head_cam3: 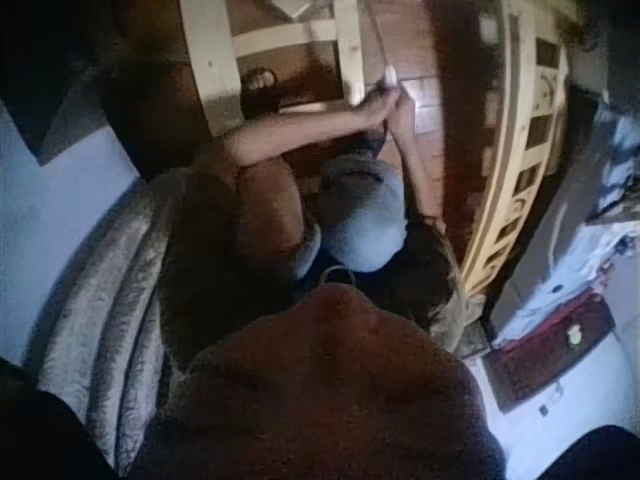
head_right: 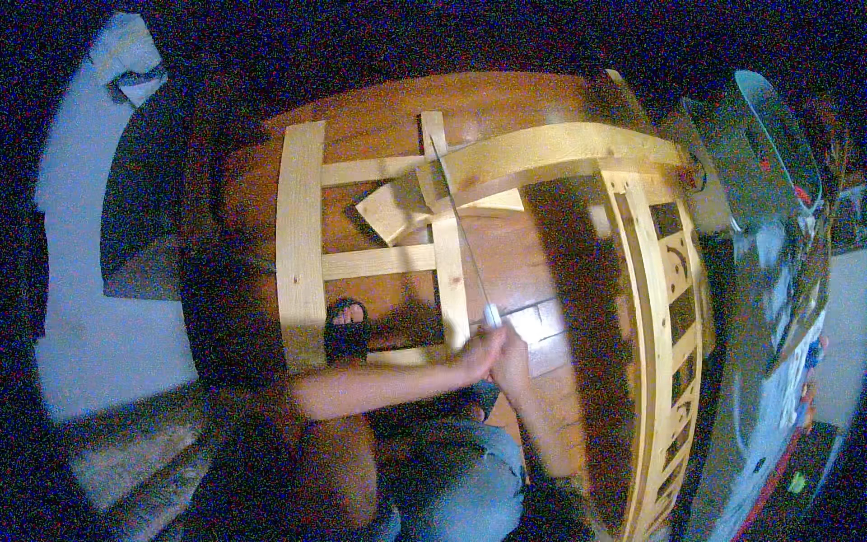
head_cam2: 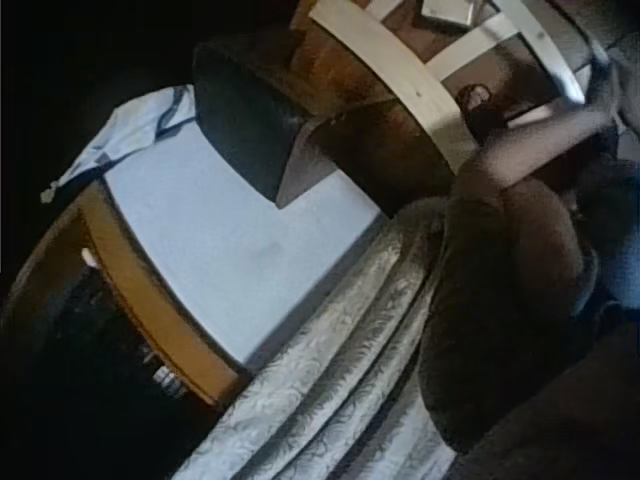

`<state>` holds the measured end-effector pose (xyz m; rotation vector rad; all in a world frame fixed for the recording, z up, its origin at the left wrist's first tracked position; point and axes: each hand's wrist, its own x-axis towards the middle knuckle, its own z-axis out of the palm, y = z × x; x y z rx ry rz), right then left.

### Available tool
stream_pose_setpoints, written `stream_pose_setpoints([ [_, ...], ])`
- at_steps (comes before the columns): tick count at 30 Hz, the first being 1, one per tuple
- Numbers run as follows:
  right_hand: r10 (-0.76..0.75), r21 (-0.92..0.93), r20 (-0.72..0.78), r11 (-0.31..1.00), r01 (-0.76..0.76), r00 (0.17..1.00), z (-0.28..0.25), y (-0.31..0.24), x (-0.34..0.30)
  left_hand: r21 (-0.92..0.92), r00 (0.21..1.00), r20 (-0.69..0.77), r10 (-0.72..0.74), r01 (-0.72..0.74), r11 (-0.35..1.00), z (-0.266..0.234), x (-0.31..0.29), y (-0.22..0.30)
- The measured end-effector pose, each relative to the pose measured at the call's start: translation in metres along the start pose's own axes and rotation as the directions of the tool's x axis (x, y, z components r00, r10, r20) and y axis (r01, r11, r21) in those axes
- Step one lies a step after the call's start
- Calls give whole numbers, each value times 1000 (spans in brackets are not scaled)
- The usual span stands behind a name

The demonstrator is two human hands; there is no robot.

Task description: The person is sanding a small wooden piece using a hand saw. They hold the wood steady with one hand and move the saw back and forth across the surface. The task is performed while sitting on the floor next to a wooden furniture frame.

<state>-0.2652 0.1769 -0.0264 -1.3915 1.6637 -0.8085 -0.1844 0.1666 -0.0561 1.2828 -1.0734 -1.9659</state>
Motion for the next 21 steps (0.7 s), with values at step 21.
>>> stream_pose_setpoints([
  [21,-13,7,-1,1000,13,1000,-2,45,-51,208,963,101,250,-267,941,12,-15,-57],
])
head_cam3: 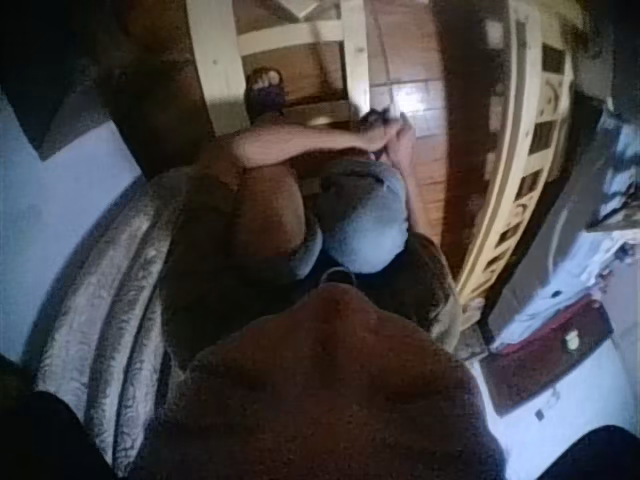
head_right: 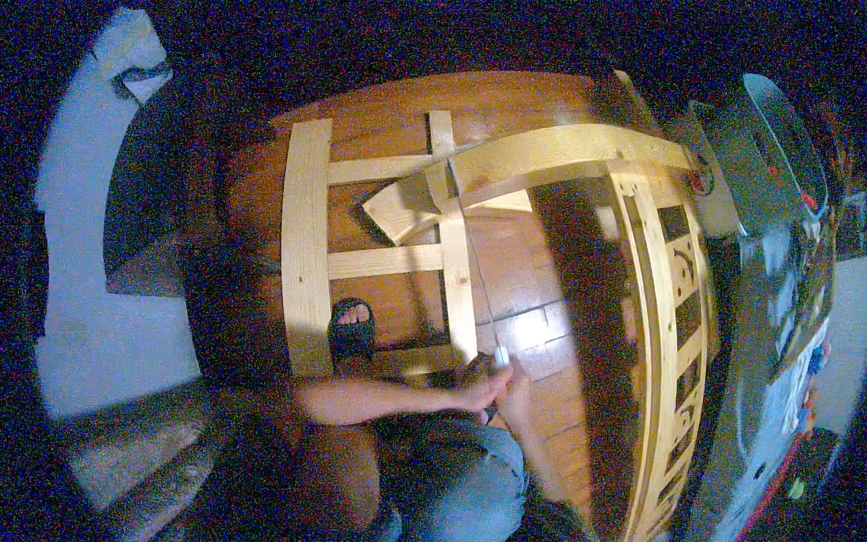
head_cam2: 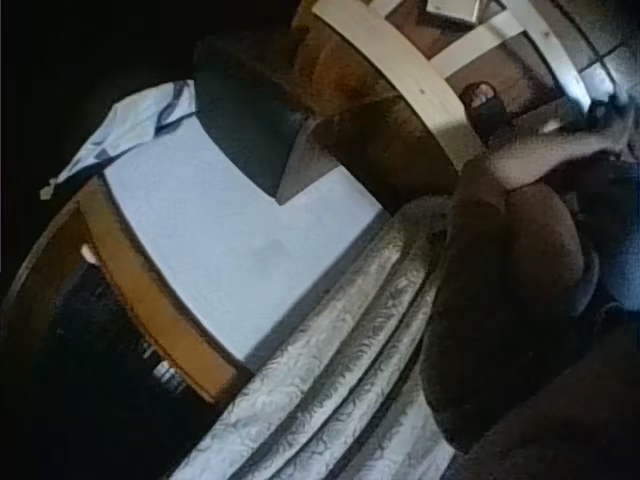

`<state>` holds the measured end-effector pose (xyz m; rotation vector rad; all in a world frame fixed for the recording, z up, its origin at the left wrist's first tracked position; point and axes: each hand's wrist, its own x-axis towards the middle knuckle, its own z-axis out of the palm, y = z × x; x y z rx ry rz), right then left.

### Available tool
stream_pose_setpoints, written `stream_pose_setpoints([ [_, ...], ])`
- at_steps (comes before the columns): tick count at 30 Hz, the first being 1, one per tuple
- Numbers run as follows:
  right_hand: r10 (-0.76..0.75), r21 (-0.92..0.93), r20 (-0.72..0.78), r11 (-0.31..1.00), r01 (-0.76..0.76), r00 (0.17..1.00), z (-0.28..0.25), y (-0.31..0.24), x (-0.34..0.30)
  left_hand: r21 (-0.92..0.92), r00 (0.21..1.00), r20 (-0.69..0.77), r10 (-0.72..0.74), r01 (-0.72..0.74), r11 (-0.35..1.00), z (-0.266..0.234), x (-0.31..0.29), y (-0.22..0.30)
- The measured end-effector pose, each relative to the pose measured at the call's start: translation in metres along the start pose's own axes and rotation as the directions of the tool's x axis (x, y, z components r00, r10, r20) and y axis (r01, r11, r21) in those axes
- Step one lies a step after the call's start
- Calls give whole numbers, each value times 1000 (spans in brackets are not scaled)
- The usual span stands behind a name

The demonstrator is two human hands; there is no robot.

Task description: The person is sanding a small wooden piece using a hand saw. They hold the wood steady with one hand and move the saw back and forth across the surface. The task is performed while sitting on the floor next to a wooden furniture frame.

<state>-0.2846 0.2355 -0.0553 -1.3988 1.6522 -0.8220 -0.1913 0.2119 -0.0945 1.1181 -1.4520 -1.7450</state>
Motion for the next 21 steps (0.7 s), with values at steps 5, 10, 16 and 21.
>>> stream_pose_setpoints([
  [5,121,-33,12,992,-120,993,13,-29,38,-71,975,-84,-207,201,977,-16,19,6],
  [10,-138,31,-22,990,138,990,47,-39,151,-55,933,-354,-56,39,998,-96,100,44],
  [16,246,-38,94,969,-244,965,19,-83,85,-189,947,-170,-273,240,952,-59,50,37],
  [21,119,54,-7,991,-119,993,7,-12,3,158,952,48,-301,290,944,2,-2,-4],
])
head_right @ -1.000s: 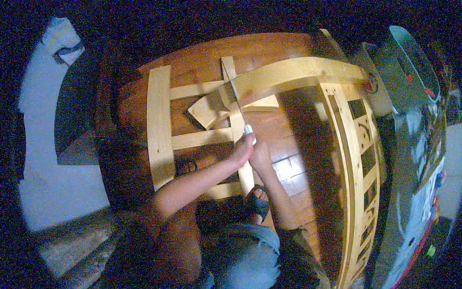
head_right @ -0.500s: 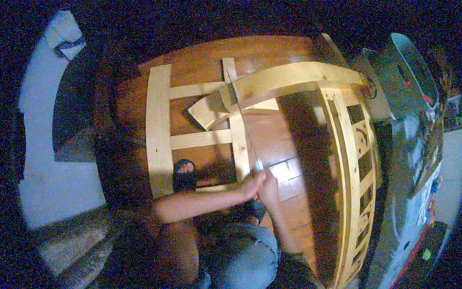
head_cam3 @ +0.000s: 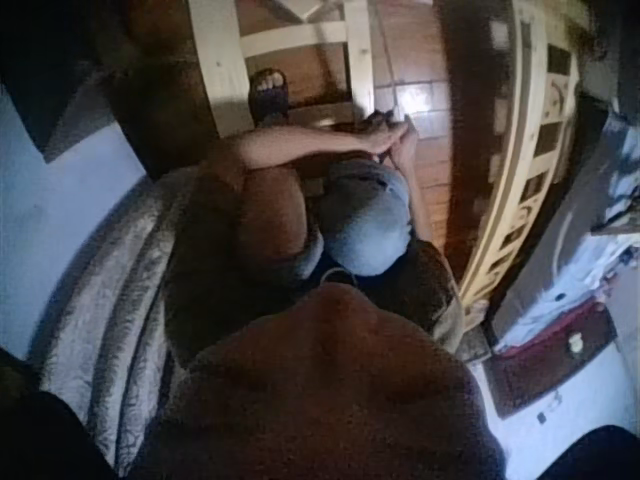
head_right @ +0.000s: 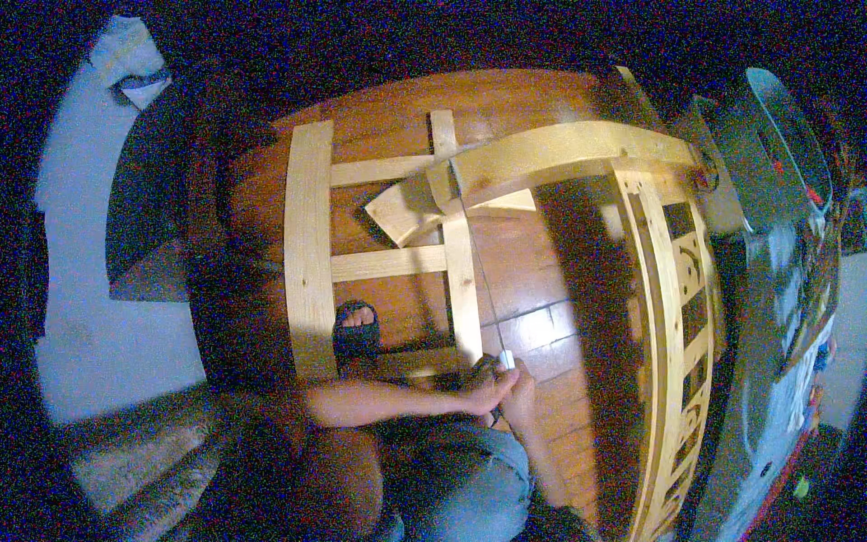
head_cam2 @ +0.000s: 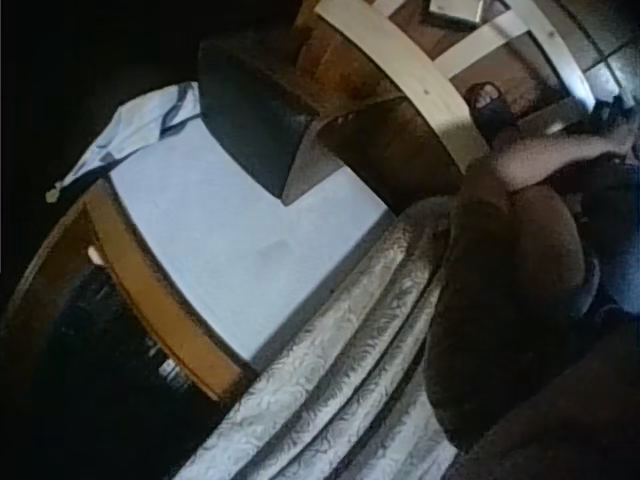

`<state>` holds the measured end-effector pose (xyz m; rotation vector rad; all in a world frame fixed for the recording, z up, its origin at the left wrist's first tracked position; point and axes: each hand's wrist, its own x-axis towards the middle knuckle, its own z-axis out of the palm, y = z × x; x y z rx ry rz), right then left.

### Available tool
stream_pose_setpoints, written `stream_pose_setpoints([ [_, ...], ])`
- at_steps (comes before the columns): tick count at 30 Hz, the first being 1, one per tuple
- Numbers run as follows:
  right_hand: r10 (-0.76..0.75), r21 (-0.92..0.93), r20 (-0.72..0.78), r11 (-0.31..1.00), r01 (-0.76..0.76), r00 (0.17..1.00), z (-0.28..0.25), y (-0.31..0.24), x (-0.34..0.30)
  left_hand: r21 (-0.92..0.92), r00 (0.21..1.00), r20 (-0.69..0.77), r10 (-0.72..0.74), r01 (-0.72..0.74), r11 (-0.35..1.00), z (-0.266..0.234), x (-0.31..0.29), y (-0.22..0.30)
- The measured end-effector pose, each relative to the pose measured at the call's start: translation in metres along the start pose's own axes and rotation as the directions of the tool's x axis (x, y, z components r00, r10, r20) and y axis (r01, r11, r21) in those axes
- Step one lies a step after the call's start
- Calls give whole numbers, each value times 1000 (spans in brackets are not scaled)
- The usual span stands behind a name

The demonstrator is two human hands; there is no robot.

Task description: The person is sanding a small wooden piece using a hand saw. They hold the wood steady with one hand and move the saw back and forth across the surface. The task is performed while sitting on the floor next to a wooden furniture frame.

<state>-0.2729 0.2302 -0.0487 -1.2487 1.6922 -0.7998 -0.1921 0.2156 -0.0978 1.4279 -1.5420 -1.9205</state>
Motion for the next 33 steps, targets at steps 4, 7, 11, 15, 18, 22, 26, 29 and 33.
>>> stream_pose_setpoints([
  [4,-19,-123,44,992,24,999,10,-28,45,-396,976,-212,53,-136,908,-17,34,-1],
  [7,-257,-112,-16,961,254,966,45,-55,120,-238,956,-273,107,-175,955,-107,92,18],
  [11,-213,-102,-37,973,208,976,41,-64,136,-117,871,-457,180,-260,959,-122,80,64],
  [15,15,-1,50,1000,-15,999,25,-41,77,-354,983,-181,21,-85,932,-62,46,21],
  [18,-62,138,-68,988,71,996,7,-8,7,-214,999,-25,19,-24,977,0,6,-8],
  [22,-2,-57,47,998,5,999,22,10,9,-221,968,-234,93,-146,964,8,21,-54],
  [26,-145,-87,-77,987,138,986,24,11,99,-363,959,-280,-43,-64,930,-63,46,59],
  [29,-250,-20,-46,968,249,967,44,-60,135,-137,867,-491,90,-179,974,-117,81,62],
  [33,-137,-228,57,963,146,989,26,-64,117,-246,873,-488,18,-158,956,-92,65,61],
])
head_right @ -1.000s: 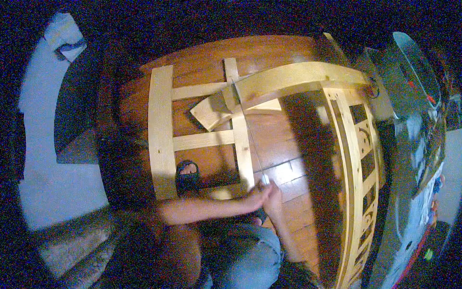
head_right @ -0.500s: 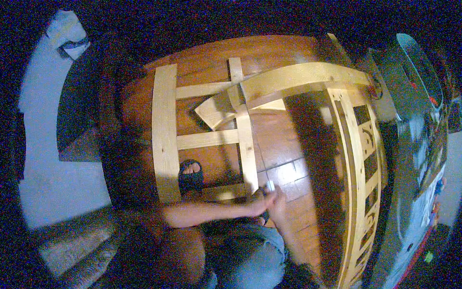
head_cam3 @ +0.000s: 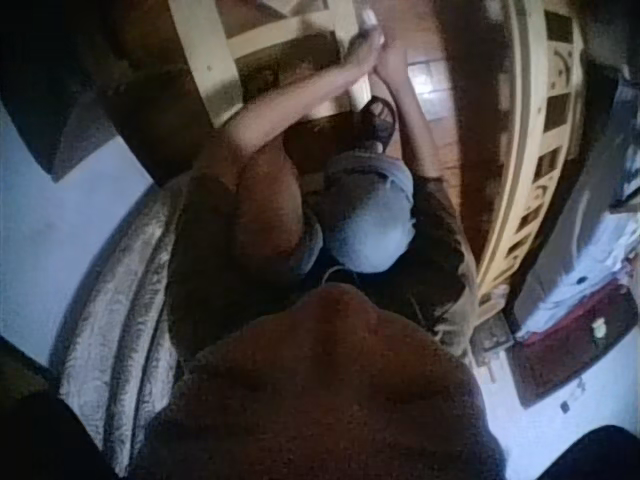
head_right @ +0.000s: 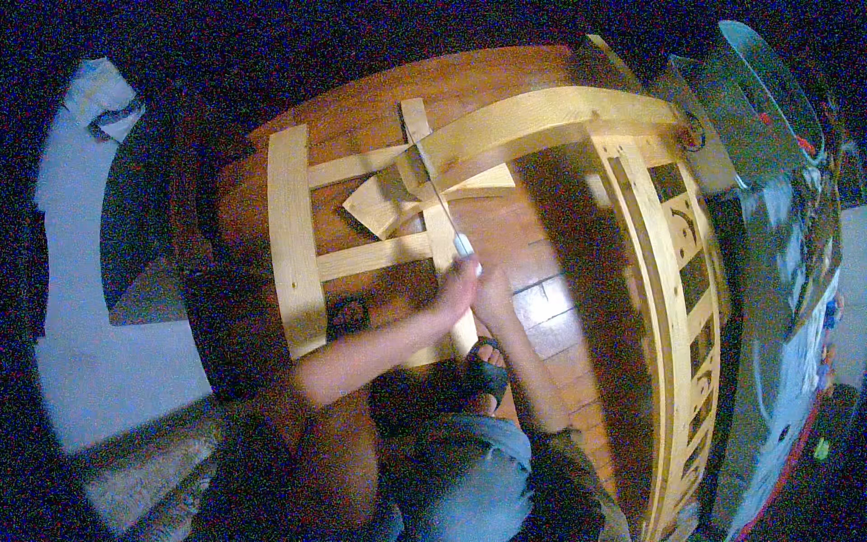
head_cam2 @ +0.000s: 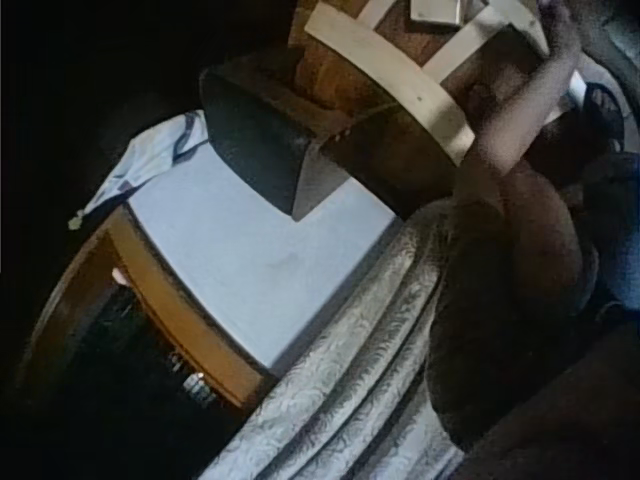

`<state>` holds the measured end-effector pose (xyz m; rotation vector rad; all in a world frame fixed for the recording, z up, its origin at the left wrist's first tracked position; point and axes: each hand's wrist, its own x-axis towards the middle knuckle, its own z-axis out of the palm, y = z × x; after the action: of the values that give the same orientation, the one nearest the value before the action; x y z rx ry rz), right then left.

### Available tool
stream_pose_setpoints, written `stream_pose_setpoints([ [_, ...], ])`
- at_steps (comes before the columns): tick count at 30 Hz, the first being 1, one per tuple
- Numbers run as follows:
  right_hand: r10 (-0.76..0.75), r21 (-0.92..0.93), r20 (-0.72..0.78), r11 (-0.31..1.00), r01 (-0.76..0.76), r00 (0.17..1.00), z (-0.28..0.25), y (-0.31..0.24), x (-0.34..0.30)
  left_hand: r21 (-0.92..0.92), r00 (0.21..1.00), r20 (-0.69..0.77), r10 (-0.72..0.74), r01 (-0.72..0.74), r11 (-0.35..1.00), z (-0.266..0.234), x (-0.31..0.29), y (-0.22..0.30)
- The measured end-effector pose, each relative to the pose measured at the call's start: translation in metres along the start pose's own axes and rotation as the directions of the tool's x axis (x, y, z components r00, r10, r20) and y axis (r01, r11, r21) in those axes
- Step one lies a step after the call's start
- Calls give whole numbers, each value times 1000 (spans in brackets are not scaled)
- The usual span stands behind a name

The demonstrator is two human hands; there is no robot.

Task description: The person is sanding a small wooden piece using a hand saw. They hold the wood steady with one hand and move the saw back and forth across the surface. The task is performed while sitting on the floor next to a wooden furniture frame.

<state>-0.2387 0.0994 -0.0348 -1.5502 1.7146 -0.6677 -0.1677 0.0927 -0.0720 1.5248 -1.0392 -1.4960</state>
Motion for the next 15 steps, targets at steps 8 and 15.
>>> stream_pose_setpoints([
  [8,143,278,-28,952,-130,989,2,60,-117,211,891,435,-132,42,977,31,-91,-97],
  [15,25,77,-99,997,-18,995,8,13,25,175,988,151,38,-65,982,-16,25,22],
])
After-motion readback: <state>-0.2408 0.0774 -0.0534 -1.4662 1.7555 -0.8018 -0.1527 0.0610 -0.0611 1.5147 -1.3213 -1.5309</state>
